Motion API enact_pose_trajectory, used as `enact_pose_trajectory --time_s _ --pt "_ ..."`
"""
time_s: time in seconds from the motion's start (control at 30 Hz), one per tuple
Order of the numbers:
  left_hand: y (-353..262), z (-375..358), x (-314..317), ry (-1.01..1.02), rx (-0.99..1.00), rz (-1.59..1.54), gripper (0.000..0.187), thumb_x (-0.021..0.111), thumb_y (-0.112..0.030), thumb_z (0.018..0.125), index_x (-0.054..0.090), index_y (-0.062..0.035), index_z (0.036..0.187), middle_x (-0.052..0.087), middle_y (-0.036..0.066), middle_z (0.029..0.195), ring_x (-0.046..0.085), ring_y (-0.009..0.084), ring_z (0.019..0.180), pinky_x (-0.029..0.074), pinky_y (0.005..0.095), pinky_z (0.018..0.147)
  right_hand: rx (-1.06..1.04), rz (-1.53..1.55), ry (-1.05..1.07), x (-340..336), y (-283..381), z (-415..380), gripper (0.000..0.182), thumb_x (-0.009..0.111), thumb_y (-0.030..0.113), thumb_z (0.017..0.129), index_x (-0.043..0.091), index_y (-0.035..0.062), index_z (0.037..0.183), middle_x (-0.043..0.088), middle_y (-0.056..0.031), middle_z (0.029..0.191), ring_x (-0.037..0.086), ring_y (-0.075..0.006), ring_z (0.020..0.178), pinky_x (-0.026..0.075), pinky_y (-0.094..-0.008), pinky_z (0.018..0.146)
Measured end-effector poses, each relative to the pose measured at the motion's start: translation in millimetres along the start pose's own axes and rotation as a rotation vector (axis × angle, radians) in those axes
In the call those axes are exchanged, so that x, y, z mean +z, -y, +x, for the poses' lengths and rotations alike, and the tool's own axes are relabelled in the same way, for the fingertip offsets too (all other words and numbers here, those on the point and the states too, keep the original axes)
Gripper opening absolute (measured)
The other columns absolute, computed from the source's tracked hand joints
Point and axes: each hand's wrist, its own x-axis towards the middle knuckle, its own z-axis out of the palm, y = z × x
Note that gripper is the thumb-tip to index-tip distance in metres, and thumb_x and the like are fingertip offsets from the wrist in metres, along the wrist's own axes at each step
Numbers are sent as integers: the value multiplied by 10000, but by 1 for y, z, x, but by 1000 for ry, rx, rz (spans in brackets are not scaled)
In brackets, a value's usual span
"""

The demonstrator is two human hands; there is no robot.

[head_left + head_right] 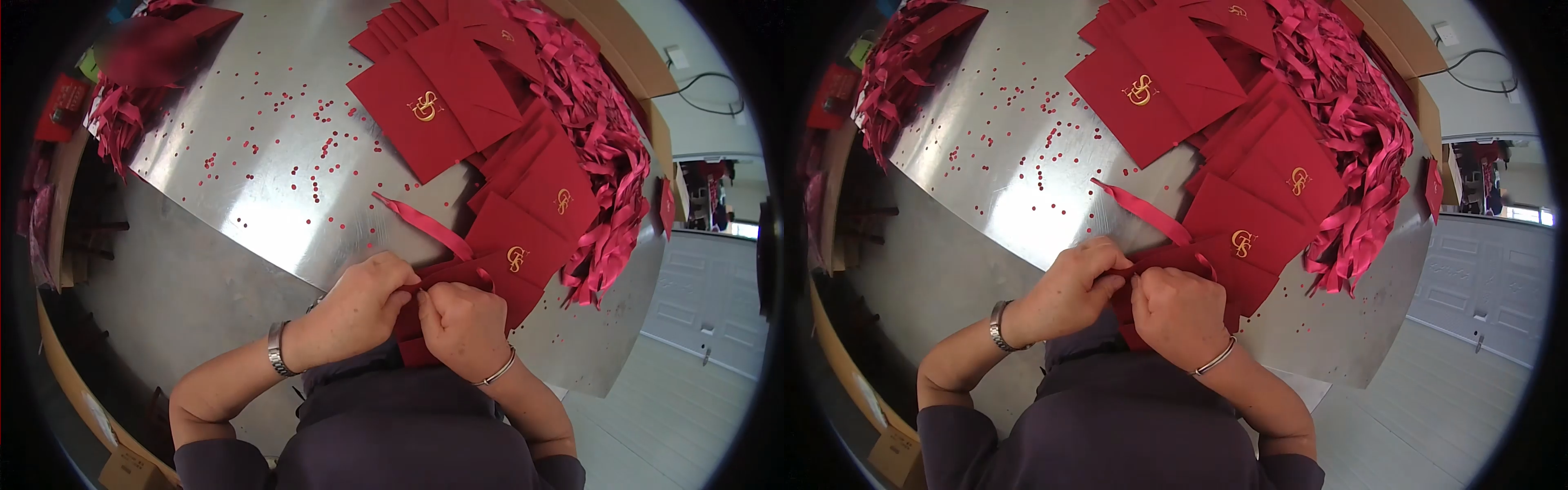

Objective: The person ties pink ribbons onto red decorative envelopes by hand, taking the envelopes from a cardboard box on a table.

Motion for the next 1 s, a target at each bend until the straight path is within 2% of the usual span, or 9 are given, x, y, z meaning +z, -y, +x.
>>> enact_pose_trajectory --time_s 0.07,0.23,0.33,0.4,0.6,0.7,0.9,0.97,1.0 --pt "0 -1 3 -51 63 8 153 617 70 773 551 33 906 575 169 857 587 356 805 488 394 699 -50 -95 0 -1 2 2 200 608 145 787 514 94 618 557 -63 574 589 -234 513 448 -361 447" --pt "-2 -3 7 -52 48 79 144 608 83 769 536 28 880 577 172 866 585 374 810 486 409 688 -202 -375 -14 -1 7 0 196 599 139 785 507 92 618 541 -79 573 568 -250 501 452 -362 462" --pt "-6 -6 6 -54 11 85 149 610 85 766 538 23 880 584 178 871 592 385 815 492 419 691 -161 -212 69 -3 -3 8 192 604 140 786 518 88 623 546 -83 575 576 -245 507 456 -358 467" --pt "-6 -7 5 -51 -40 66 155 615 84 765 543 21 886 593 182 879 602 388 830 499 418 697 155 322 243 -2 -10 13 181 619 146 777 531 88 630 554 -83 578 583 -242 513 462 -354 470" --pt "-3 -7 1 -47 -51 36 141 642 73 759 587 22 878 620 209 919 626 395 927 524 400 751 -166 -121 10 1 2 1 216 631 148 818 529 72 643 546 -91 583 579 -267 520 458 -370 463" --pt "-2 -7 2 -95 -7 48 87 625 44 766 587 20 840 617 196 870 612 379 813 509 415 709 -82 -30 27 1 3 1 217 636 151 816 528 79 642 547 -80 583 576 -269 522 451 -373 456" --pt "-3 -3 -4 60 -317 -274 125 606 57 841 597 43 966 616 104 893 646 176 767 524 296 673 -84 -2 -13 -2 3 -6 235 644 160 825 518 83 643 544 -71 585 577 -258 532 450 -368 476" --pt "5 -3 3 -1 21 -81 145 587 47 864 599 35 1008 611 90 903 618 141 693 513 270 631 -112 -50 -4 -7 6 -4 175 657 143 813 552 74 691 546 -69 602 573 -253 547 454 -358 497" --pt "4 -3 2 -5 20 -80 145 587 47 864 599 35 1008 611 90 903 618 141 693 513 270 631 -117 -50 -3 -10 7 -5 175 657 143 813 552 74 691 546 -69 602 573 -253 547 454 -358 497"
